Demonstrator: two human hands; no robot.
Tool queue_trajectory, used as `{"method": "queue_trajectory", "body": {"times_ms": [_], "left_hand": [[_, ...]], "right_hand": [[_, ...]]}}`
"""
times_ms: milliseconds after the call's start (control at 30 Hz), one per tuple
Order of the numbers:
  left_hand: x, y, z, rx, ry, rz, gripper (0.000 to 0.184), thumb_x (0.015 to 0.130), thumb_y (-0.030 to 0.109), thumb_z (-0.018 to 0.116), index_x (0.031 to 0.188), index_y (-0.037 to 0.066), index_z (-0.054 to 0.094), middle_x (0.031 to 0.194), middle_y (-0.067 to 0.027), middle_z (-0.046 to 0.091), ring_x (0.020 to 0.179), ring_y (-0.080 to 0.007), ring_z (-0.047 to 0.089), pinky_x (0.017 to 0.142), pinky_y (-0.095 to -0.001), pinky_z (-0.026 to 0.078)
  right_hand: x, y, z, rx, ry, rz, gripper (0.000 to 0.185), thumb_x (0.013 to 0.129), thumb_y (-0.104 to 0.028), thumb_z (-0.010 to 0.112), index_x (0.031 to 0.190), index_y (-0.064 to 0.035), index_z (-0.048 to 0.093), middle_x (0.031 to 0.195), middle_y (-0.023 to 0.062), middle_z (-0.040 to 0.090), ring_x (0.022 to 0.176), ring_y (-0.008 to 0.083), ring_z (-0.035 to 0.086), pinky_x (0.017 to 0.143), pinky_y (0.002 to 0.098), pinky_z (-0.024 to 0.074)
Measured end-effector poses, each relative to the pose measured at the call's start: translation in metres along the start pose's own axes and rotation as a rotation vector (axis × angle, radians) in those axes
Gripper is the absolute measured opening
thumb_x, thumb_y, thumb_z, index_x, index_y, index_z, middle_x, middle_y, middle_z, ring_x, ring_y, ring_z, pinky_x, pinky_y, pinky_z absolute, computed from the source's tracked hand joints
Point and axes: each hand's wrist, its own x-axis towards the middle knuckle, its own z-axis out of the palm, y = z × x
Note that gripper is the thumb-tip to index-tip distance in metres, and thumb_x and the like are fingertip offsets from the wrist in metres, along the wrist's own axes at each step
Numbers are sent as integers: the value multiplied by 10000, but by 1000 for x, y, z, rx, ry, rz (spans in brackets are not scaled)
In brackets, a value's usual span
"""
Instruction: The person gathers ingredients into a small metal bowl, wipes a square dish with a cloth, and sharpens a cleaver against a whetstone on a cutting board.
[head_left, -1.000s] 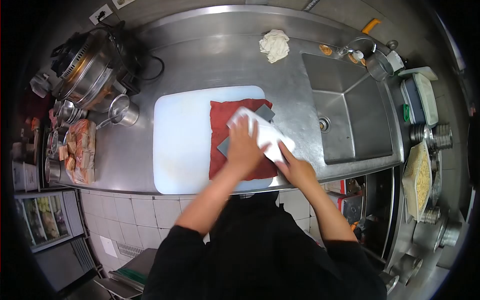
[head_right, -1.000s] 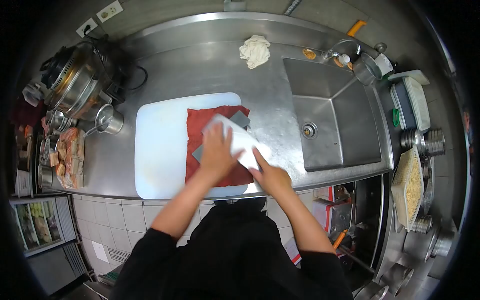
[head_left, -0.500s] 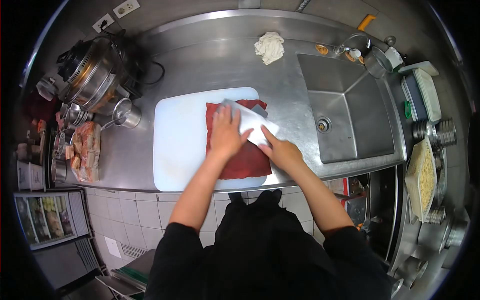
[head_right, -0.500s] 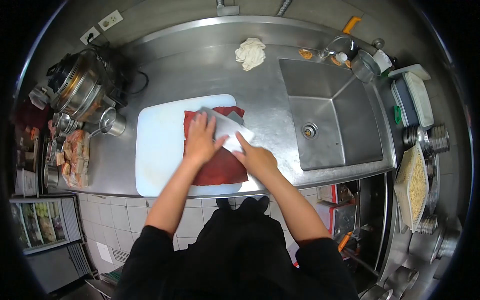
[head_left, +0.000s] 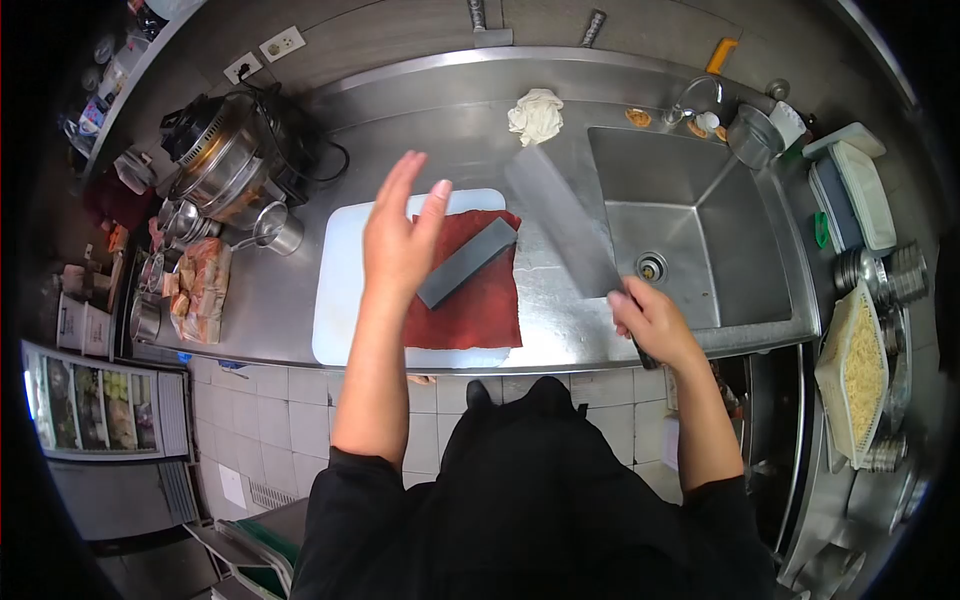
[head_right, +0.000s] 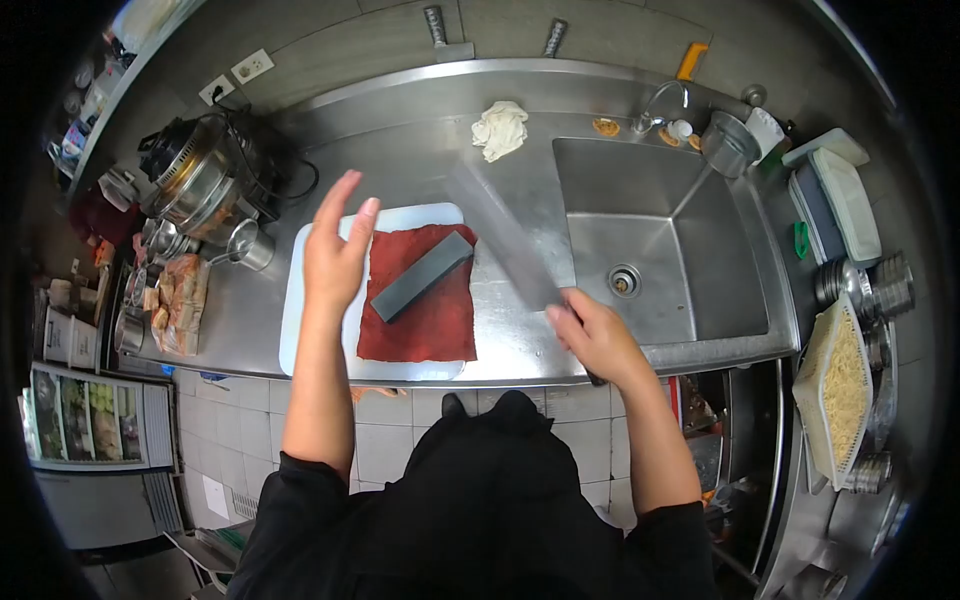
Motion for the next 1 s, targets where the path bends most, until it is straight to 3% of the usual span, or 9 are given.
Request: {"method": "queue_trajectory", "body": {"times_ms": [67, 100, 167, 333, 400, 467, 733, 867, 1000], "left_hand": [[3, 7, -7, 33, 4, -16, 496, 975, 304, 657, 1369, 14, 573, 1407, -189, 584, 1327, -314, 540, 1095, -376, 413], [1, 0, -2, 18, -46, -35, 501, 970, 309, 651, 1362, 6, 574, 1419, -204, 567, 1322, -337, 541, 1083, -386, 427], [-11, -26, 15, -1, -104, -64, 506, 965, 314, 644, 1354, -3, 576, 1430, -219, 551, 1317, -361, 541, 1071, -395, 442], [-66, -79, 70, 378, -557, 130, 618, 963, 426, 614, 1448, 58, 514, 1558, -127, 435, 1497, -294, 310, 1216, -550, 185], [-69, -93, 86, 406, -623, 136, 637, 965, 460, 593, 1446, 50, 513, 1559, -125, 433, 1496, -292, 311, 1217, -557, 172], [-60, -112, 100, 525, -624, 193, 733, 974, 574, 508, 1460, 25, 481, 1578, -112, 409, 1499, -285, 304, 1223, -573, 128], [87, -184, 136, 690, -751, -78, 780, 995, 615, 410, 1502, 22, 416, 1608, -106, 359, 1519, -267, 255, 1216, -594, 140], [40, -163, 136, 731, -656, -15, 805, 990, 629, 403, 1498, 5, 417, 1593, -119, 384, 1518, -259, 261, 1217, -590, 141], [-80, -86, 114, 755, -589, 135, 773, 971, 596, 489, 1429, -27, 496, 1533, -164, 455, 1481, -297, 335, 1214, -574, 153]], "right_hand": [[23, 20, 14, 15, 179, -125, 284, 1006, -286, 582, 913, -26, 514, 661, 84, 617, 525, 164, 569, 524, 347, 460], [29, 22, 21, 15, 181, -125, 284, 1006, -286, 582, 913, -26, 514, 661, 84, 617, 525, 164, 569, 524, 347, 460], [34, 25, 41, 140, 39, 147, 315, 998, -324, 597, 942, -17, 562, 607, 67, 591, 457, 139, 536, 448, 330, 422], [30, 57, 79, 201, -188, 310, 428, 938, -362, 694, 1109, 21, 608, 536, 53, 555, 376, 136, 493, 397, 312, 395], [42, 56, 88, 201, -213, 385, 437, 931, -370, 702, 1107, 19, 611, 534, 53, 558, 375, 140, 497, 398, 313, 398], [75, 48, 90, 121, -187, 308, 454, 922, -404, 705, 1089, 10, 626, 548, 54, 570, 394, 144, 522, 407, 315, 410], [254, 14, 97, 117, -161, 181, 558, 892, -434, 733, 1004, 84, 556, 573, 65, 542, 400, 163, 518, 378, 346, 422], [218, 42, 89, 95, -242, 135, 564, 904, -468, 701, 1052, 64, 587, 610, 84, 580, 440, 179, 553, 428, 352, 446], [98, 87, 70, -131, -299, 204, 603, 923, -483, 656, 1315, -32, 578, 770, 112, 693, 584, 206, 655, 607, 351, 528]]}}
